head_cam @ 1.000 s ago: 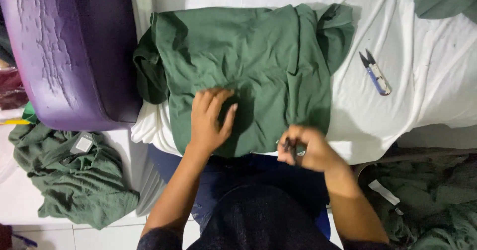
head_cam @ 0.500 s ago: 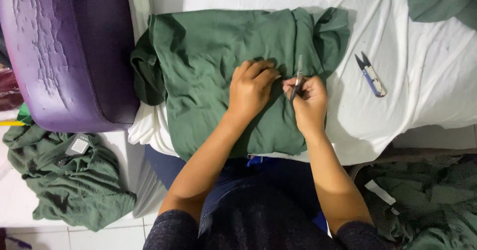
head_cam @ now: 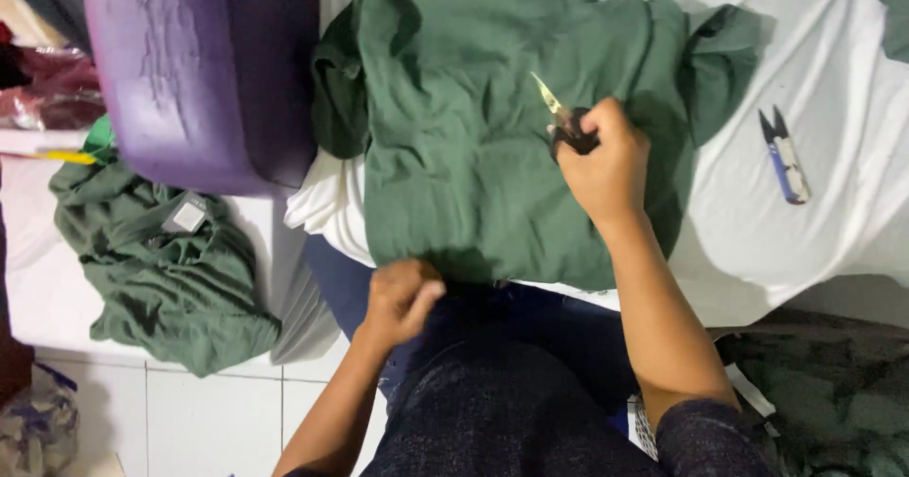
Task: Trimming excess and loose threads from a green garment using thread snips on a production floor.
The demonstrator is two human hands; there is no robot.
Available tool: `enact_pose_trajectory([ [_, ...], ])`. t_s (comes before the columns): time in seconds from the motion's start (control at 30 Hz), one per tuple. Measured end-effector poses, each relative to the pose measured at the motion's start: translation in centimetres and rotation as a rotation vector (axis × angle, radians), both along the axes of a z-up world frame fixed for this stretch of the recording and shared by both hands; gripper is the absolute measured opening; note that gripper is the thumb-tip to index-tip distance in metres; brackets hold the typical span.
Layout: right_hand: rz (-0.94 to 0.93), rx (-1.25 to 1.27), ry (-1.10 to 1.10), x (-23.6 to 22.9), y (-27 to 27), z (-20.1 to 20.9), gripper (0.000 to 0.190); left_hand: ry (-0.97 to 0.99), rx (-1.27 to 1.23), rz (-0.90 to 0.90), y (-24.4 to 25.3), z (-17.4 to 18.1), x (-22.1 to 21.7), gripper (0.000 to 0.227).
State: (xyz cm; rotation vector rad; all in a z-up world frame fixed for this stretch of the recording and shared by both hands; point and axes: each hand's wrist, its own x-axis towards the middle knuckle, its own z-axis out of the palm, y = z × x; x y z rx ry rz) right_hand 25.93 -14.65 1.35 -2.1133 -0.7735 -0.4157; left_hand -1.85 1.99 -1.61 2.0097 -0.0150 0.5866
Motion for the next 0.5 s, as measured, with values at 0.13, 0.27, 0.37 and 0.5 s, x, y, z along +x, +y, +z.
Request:
enact_pose_trajectory([
  [0.13, 0.189, 0.106, 0.000, -3.5, 0.3, 1.5, 0.045, 0.055, 0.246, 0.424, 2.3, 3.1, 2.6, 0.014],
  [0.27, 0.224, 0.016, -0.013, -5.9, -1.4, -0.7, 0.043, 0.038, 0.430, 0.315, 5.2, 3.4, 6.7, 0.052],
  [0.37, 0.094, 0.051, 0.006, -7.5, -4.5, 0.5, 0.039, 0.213, 0.552, 0.363, 6.4, 3.5, 8.1, 0.055],
  [0.5, -0.117, 0.024, -0.050, -9.6, -9.3, 1.3, 0.047, 0.182, 0.444, 0.553, 6.8, 1.0, 8.0, 0.071],
])
